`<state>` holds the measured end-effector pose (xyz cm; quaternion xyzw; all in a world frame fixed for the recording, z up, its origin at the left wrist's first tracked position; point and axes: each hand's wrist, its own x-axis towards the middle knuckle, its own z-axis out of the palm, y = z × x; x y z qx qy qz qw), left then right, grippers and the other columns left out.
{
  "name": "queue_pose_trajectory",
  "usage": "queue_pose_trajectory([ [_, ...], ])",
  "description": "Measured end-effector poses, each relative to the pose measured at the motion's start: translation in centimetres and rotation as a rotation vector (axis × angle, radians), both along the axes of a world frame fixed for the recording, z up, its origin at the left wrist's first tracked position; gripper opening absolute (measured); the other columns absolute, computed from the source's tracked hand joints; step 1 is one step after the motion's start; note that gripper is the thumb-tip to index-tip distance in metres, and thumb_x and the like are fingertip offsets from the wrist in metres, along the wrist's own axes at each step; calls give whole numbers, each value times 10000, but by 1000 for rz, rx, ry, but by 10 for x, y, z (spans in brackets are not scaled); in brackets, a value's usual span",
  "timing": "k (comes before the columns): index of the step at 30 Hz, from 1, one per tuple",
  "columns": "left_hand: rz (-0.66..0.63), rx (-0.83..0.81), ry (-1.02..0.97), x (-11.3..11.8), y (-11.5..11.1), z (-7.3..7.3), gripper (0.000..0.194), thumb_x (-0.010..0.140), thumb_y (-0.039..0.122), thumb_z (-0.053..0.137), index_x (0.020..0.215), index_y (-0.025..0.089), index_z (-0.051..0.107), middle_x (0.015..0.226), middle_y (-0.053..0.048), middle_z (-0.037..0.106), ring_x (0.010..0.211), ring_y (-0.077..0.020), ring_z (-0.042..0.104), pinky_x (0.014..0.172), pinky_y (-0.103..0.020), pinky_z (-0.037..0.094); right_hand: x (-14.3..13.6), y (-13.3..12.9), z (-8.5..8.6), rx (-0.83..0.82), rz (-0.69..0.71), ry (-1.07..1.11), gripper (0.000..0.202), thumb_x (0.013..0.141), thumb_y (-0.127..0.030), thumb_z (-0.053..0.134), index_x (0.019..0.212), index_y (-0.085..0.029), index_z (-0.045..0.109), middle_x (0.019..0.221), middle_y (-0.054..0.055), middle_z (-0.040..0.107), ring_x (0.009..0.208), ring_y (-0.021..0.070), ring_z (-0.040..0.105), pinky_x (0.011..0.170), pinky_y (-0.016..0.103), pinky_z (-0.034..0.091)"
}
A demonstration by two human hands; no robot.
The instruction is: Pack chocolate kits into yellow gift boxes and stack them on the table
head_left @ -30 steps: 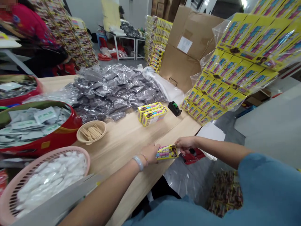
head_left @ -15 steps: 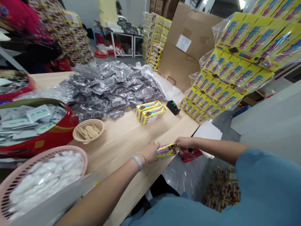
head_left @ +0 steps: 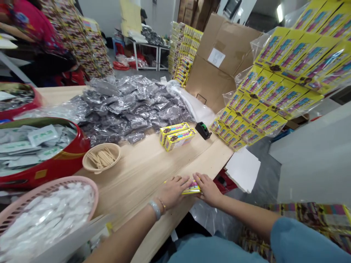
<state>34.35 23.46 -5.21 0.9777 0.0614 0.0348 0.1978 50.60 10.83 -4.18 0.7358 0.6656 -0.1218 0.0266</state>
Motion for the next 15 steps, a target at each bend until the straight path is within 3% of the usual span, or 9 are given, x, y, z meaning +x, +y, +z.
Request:
queue_pose_trajectory([
  [4, 161, -76, 136, 12, -2, 8, 609, 750, 481, 413, 1242, 132, 326, 1107, -113, 526, 974, -237, 470, 816, -350, 356, 5, 3, -4, 16, 56, 114, 584, 754, -371, 495, 1258, -123, 340, 1207, 147, 436, 1073, 231, 385, 921, 392, 317],
  [8, 244, -4, 170, 19, -12, 14, 463, 754, 460, 398, 1102, 161, 464, 986, -95, 554, 905, -250, 482, 770, -377, 360, 7, 9, -2, -14, -6, 120, 427, 762, -252, 468, 1156, -87, 456, 1086, 133, 522, 978, 218, 445, 870, 355, 349],
  [12, 242, 40, 166, 18, -14, 13, 476, 744, 458, 431, 1114, 159, 450, 1029, -95, 541, 932, -248, 464, 811, -389, 339, 9, 8, -4, 1, 105, 69, 562, 768, -390, 450, 1228, -74, 385, 1158, 162, 473, 986, 266, 423, 843, 412, 343],
  [15, 112, 56, 173, 15, -10, 8, 581, 737, 482, 447, 1201, 142, 370, 1152, -107, 490, 1030, -243, 424, 884, -388, 300, 12, 6, -8, 16, 249, 45, 622, 763, -467, 433, 1281, -141, 323, 1258, 172, 387, 1024, 296, 405, 830, 463, 331],
])
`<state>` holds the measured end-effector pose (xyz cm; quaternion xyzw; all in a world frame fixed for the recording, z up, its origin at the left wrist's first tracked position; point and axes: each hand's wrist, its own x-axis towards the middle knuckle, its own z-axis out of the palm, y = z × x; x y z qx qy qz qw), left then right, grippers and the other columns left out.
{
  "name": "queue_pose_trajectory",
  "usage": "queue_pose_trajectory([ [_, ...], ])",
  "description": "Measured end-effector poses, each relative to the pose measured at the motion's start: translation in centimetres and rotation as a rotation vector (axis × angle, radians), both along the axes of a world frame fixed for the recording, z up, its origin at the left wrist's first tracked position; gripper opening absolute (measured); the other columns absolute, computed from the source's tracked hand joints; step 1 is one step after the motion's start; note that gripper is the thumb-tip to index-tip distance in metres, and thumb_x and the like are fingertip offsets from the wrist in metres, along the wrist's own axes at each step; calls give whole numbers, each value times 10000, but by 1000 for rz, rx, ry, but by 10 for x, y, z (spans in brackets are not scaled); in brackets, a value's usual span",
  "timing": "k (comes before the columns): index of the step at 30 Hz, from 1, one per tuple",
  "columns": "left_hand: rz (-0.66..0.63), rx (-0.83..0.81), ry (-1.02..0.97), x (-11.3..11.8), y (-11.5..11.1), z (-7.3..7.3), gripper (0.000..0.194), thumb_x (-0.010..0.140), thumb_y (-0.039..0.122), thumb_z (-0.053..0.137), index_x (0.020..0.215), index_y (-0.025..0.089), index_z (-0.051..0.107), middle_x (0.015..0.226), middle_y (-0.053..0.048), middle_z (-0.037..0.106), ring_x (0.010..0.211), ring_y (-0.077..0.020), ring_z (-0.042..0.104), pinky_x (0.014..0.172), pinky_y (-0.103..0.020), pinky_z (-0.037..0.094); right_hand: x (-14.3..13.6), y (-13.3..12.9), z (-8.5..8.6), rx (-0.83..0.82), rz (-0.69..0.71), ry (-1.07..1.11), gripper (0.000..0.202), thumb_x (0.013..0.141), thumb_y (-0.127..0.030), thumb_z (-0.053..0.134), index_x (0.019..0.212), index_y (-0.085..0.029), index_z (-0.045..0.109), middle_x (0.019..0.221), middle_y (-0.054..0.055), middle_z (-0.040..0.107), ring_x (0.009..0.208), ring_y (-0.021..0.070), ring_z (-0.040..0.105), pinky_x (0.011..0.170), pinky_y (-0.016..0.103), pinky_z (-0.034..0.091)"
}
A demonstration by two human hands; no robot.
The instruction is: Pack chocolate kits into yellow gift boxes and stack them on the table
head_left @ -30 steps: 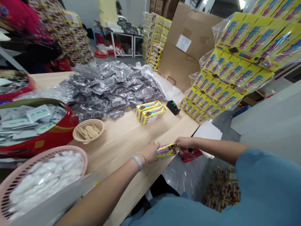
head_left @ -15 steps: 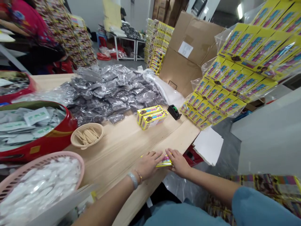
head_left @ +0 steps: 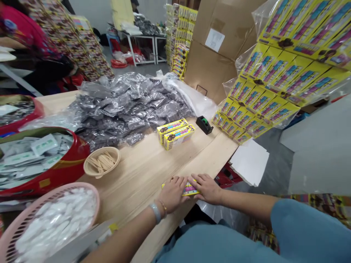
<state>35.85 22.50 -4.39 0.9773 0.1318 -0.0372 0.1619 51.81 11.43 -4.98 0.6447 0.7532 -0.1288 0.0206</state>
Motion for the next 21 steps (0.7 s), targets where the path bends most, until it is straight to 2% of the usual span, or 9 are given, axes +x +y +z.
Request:
queue_pose_trajectory([
  [3, -74, 52, 20, -6, 0, -6, 534, 784, 370, 427, 1249, 134, 312, 1252, -125, 410, 1102, -247, 380, 906, -395, 291, -4, -5, -7, 50, 40, -24, 586, 760, -383, 472, 1289, -185, 313, 1290, 178, 349, 1051, 309, 406, 828, 490, 324],
  [6, -62, 70, 8, -13, -1, -6, 424, 818, 252, 380, 1235, 186, 346, 1211, -111, 449, 1048, -238, 426, 861, -390, 343, -6, -13, -9, 157, 14, 32, 519, 783, -336, 443, 1272, -193, 344, 1279, 154, 377, 1116, 286, 376, 884, 476, 304],
  [8, -11, 55, -27, -10, 5, -1, 416, 816, 250, 397, 1230, 251, 351, 1163, -95, 476, 998, -225, 452, 823, -375, 379, 11, -13, -3, 227, -60, 93, 485, 798, -345, 416, 1258, -202, 365, 1274, 124, 394, 1172, 258, 324, 939, 463, 267],
  [9, 34, 54, -46, -4, 12, 4, 424, 813, 260, 409, 1231, 284, 344, 1154, -89, 474, 981, -221, 458, 800, -368, 394, 28, -7, 2, 255, -137, 116, 468, 804, -347, 404, 1248, -203, 378, 1265, 114, 407, 1185, 247, 309, 960, 456, 248],
  [11, 123, 76, -85, 21, 34, 14, 430, 815, 281, 410, 1234, 333, 331, 1156, -80, 457, 967, -219, 459, 776, -360, 407, 79, 19, 12, 290, -388, 140, 437, 816, -337, 372, 1226, -189, 403, 1232, 116, 436, 1176, 239, 321, 977, 440, 235],
  [13, 193, 130, -109, 56, 64, 19, 420, 815, 293, 410, 1226, 350, 346, 1164, -73, 445, 985, -222, 448, 798, -367, 398, 142, 61, 16, 277, -725, 162, 420, 830, -300, 332, 1220, -156, 397, 1219, 139, 424, 1151, 234, 346, 969, 408, 260],
  [15, 245, 198, -113, 91, 93, 16, 415, 807, 295, 427, 1216, 339, 373, 1184, -77, 432, 1021, -232, 429, 840, -376, 377, 202, 110, 11, 184, -973, 263, 452, 823, -275, 348, 1248, -124, 333, 1272, 156, 326, 1161, 229, 329, 959, 372, 287],
  [18, 265, 255, -107, 124, 121, -2, 388, 804, 295, 433, 1191, 315, 423, 1187, -93, 438, 1069, -244, 399, 877, -382, 359, 259, 167, -11, -35, -1126, 453, 391, 826, -270, 337, 1176, -98, 374, 1137, 165, 429, 1013, 219, 475, 836, 354, 412],
  [21, 249, 267, -115, 128, 129, -19, 357, 807, 283, 426, 1162, 312, 456, 1149, -88, 472, 1079, -240, 394, 887, -390, 366, 282, 193, -29, -190, -1142, 597, 290, 847, -260, 286, 1050, -103, 423, 837, 84, 542, 697, 161, 578, 613, 296, 485],
])
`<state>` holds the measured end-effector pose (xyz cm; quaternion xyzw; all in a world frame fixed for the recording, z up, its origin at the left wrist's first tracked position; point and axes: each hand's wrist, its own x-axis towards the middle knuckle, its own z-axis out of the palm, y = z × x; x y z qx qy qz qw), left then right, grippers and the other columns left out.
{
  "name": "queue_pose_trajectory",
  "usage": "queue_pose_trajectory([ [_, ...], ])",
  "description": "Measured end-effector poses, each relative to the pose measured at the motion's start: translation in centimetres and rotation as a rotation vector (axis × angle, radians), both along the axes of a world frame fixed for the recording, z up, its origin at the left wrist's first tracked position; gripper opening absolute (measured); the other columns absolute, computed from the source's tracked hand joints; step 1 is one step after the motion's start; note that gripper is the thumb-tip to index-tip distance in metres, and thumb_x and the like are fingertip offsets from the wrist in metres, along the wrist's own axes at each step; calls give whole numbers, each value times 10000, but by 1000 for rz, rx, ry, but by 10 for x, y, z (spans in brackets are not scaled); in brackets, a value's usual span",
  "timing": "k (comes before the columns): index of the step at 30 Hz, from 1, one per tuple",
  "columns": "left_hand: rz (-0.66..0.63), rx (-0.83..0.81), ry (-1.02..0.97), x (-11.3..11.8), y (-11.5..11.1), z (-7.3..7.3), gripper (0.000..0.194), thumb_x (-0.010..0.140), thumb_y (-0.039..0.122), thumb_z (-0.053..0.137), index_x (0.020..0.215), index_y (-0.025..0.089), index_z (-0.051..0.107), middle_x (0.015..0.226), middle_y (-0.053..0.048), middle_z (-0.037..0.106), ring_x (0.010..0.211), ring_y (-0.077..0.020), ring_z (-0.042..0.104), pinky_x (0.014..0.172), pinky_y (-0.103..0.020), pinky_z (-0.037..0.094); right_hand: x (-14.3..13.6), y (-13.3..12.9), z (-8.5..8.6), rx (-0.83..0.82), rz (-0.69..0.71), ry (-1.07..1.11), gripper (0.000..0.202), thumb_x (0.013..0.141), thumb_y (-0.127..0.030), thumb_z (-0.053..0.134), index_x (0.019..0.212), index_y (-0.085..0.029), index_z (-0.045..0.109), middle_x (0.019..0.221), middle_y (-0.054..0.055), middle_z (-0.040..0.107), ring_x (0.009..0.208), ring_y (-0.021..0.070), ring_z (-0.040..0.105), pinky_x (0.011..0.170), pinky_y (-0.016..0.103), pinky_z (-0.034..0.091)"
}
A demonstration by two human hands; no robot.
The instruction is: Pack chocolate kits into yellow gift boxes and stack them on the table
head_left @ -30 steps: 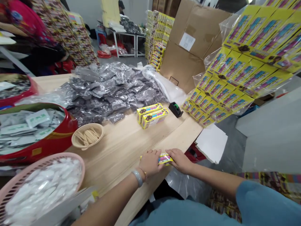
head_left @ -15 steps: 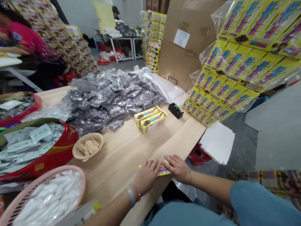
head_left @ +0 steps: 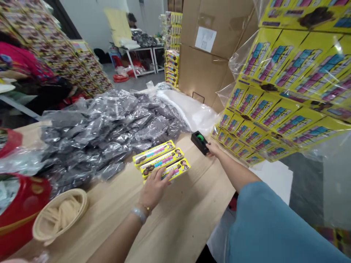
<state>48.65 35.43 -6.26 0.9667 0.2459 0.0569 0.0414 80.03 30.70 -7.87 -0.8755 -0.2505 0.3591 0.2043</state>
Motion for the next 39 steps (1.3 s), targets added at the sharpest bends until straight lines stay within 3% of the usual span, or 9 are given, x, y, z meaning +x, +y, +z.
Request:
queue_pose_trajectory([
  [5, -35, 84, -66, -6, 5, -10, 354, 795, 252, 449, 1144, 312, 461, 1099, -72, 484, 1046, -236, 412, 884, -399, 385, 22, -5, -15, 43, 59, 207, 149, 834, -230, 349, 914, -145, 442, 719, 8, 541, 642, 115, 565, 585, 241, 470],
  [11, -83, 117, -126, -3, 11, -16, 384, 803, 225, 438, 1172, 324, 403, 1082, -69, 458, 1009, -228, 414, 861, -399, 402, 22, -52, -41, 143, -13, 10, 165, 808, -219, 320, 741, -163, 460, 735, 33, 476, 801, 138, 515, 674, 229, 432],
  [16, -65, 88, -74, -3, 7, -12, 344, 816, 224, 412, 1153, 291, 440, 1096, -75, 454, 1031, -231, 396, 871, -394, 390, -89, -63, -19, 230, 25, 175, 186, 738, -269, 443, 576, -176, 439, 604, 1, 448, 628, 115, 477, 589, 203, 401],
  [22, -39, 43, -18, -3, 4, -8, 342, 820, 273, 406, 1158, 296, 456, 1099, -57, 484, 1073, -235, 372, 918, -396, 344, -197, -32, -23, 327, -290, 213, 380, 747, -489, 389, 578, -155, 460, 539, -11, 443, 505, 93, 418, 473, 195, 352],
  [26, -10, 35, -25, -8, 0, 2, 367, 786, 233, 466, 1149, 281, 471, 1102, -62, 508, 1072, -243, 391, 882, -388, 377, -162, -79, -37, 50, -141, 15, 372, 785, -377, 338, 530, -160, 501, 570, 40, 523, 635, 165, 521, 599, 241, 404],
  [29, 20, 82, -96, -27, -7, 4, 356, 763, 194, 482, 1115, 238, 495, 1108, -73, 518, 1060, -252, 411, 852, -399, 395, -97, -91, -28, 188, -209, -197, 300, 796, -300, 303, 770, -159, 567, 848, 92, 581, 883, 200, 520, 789, 297, 389],
  [31, 35, 126, -173, -43, -12, 0, 336, 781, 214, 452, 1115, 197, 488, 1091, -88, 530, 1023, -243, 444, 832, -386, 408, -50, -67, -20, 340, -224, -212, 253, 752, -294, 419, 938, -177, 544, 1037, 91, 533, 1031, 204, 453, 857, 317, 364],
  [34, 51, 157, -226, -59, -17, -6, 414, 812, 261, 386, 1213, 157, 386, 1111, -111, 519, 1020, -236, 460, 825, -367, 414, 4, -12, -18, 233, -289, 38, 168, 679, -249, 535, 824, -169, 558, 868, 81, 580, 867, 217, 542, 751, 356, 431],
  [39, 27, 235, -184, -61, -13, -14, 560, 809, 260, 362, 1327, 158, 178, 1131, -110, 517, 1046, -243, 456, 830, -353, 405, 25, 14, -29, 155, -303, 296, 107, 651, -230, 567, 614, -173, 484, 527, 16, 528, 545, 189, 557, 529, 350, 461],
])
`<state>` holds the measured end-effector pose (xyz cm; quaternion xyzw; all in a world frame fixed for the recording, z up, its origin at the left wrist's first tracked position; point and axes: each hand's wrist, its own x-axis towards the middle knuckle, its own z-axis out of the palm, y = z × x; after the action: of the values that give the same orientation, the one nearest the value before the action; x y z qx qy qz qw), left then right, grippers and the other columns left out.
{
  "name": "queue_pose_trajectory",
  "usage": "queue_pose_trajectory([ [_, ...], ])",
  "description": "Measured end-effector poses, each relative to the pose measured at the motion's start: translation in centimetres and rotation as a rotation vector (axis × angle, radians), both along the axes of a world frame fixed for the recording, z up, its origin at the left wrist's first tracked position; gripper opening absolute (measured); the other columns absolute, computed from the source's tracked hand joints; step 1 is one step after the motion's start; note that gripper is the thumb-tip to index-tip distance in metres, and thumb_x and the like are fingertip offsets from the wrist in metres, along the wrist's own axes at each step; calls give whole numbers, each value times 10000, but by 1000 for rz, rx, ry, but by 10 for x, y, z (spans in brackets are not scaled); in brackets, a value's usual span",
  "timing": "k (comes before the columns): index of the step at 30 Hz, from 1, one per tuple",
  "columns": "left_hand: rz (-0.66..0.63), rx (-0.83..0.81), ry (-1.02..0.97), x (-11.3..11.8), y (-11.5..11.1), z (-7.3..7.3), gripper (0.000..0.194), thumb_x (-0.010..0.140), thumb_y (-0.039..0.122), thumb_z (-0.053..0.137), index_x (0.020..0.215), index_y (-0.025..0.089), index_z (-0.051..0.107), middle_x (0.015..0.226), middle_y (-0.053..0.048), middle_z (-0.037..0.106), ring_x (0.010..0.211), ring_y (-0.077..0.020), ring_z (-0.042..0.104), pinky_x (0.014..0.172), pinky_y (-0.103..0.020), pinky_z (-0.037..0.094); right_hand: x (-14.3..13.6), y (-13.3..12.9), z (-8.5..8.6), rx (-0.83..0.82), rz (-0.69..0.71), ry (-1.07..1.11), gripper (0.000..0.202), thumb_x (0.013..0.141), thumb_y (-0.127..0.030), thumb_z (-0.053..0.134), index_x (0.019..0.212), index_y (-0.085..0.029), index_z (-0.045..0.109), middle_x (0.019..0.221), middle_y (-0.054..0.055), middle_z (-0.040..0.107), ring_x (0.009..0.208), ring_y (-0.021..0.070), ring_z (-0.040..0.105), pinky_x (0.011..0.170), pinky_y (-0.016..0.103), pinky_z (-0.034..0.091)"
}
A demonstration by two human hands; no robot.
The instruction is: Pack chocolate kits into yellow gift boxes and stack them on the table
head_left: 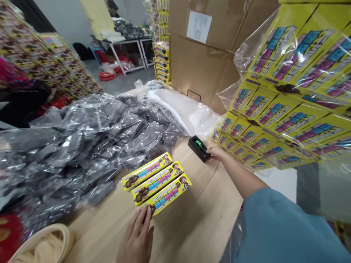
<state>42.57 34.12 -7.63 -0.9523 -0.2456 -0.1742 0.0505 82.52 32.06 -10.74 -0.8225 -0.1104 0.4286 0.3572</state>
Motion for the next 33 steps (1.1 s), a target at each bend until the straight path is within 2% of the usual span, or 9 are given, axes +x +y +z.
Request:
queue_pose_trajectory([
  [5, -24, 16, 26, -2, 5, -3, 615, 781, 242, 386, 1338, 158, 138, 1124, -114, 514, 1027, -239, 466, 820, -333, 408, -7, -33, -16, 185, 43, -128, 106, 717, -235, 474, 644, -165, 506, 811, 36, 588, 778, 147, 560, 676, 268, 445],
  [9, 19, -66, 54, -1, 3, 4, 585, 760, 186, 385, 1319, 188, 211, 1141, -124, 479, 994, -246, 480, 784, -364, 440, -16, -65, -22, 73, -27, -449, 119, 678, -165, 476, 563, -152, 501, 873, 90, 546, 881, 183, 487, 757, 287, 375],
  [14, 13, -204, 20, -3, 1, 15, 475, 694, 49, 358, 1155, 110, 456, 1108, -141, 495, 1017, -229, 473, 833, -367, 452, -149, -95, 9, 272, 153, -211, 156, 643, -236, 504, 500, -182, 475, 561, 2, 478, 596, 129, 442, 594, 246, 360],
  [18, -1, -333, -75, -14, 8, 13, 392, 694, 35, 326, 1007, 115, 548, 1062, -106, 559, 995, -170, 517, 864, -314, 460, -283, -62, 26, 494, 103, 320, 263, 610, -402, 543, 517, -172, 455, 461, -51, 396, 452, 77, 347, 459, 209, 292],
  [22, 11, -425, -125, -7, 13, 7, 368, 701, 37, 320, 962, 126, 564, 1071, -94, 567, 1023, -162, 515, 898, -321, 441, -317, -17, 9, 470, -228, 193, 362, 563, -501, 552, 491, -167, 436, 450, -44, 420, 435, 72, 349, 442, 213, 283],
  [25, 38, -484, -177, -7, -6, 19, 384, 682, 18, 329, 984, 102, 552, 1083, -120, 556, 1062, -186, 485, 912, -356, 425, -310, -32, -3, 445, -174, -41, 353, 622, -496, 492, 578, -146, 521, 585, 22, 549, 560, 120, 467, 524, 231, 354],
  [27, 49, -500, -242, -31, -37, 33, 410, 663, 17, 354, 1032, 77, 523, 1144, -155, 506, 1121, -214, 425, 932, -389, 399, -316, -59, -4, 346, -21, -177, 306, 659, -431, 450, 617, -143, 546, 632, 57, 573, 610, 147, 494, 548, 245, 372],
  [30, 35, -567, -294, -107, -105, 48, 454, 686, 59, 392, 1130, 127, 459, 1224, -137, 437, 1169, -208, 361, 945, -391, 377, -359, -86, 2, 345, 236, -155, 243, 628, -340, 492, 714, -134, 586, 677, 67, 575, 556, 130, 465, 525, 247, 370],
  [33, 309, -688, -320, -207, -182, 49, 390, 729, 76, 373, 1086, 176, 494, 1090, -98, 542, 1026, -150, 496, 867, -301, 445, -440, -81, 14, 517, 750, 83, 508, 589, -288, 568, 1083, -189, 505, 923, 54, 565, 508, 71, 437, 495, 219, 379],
])
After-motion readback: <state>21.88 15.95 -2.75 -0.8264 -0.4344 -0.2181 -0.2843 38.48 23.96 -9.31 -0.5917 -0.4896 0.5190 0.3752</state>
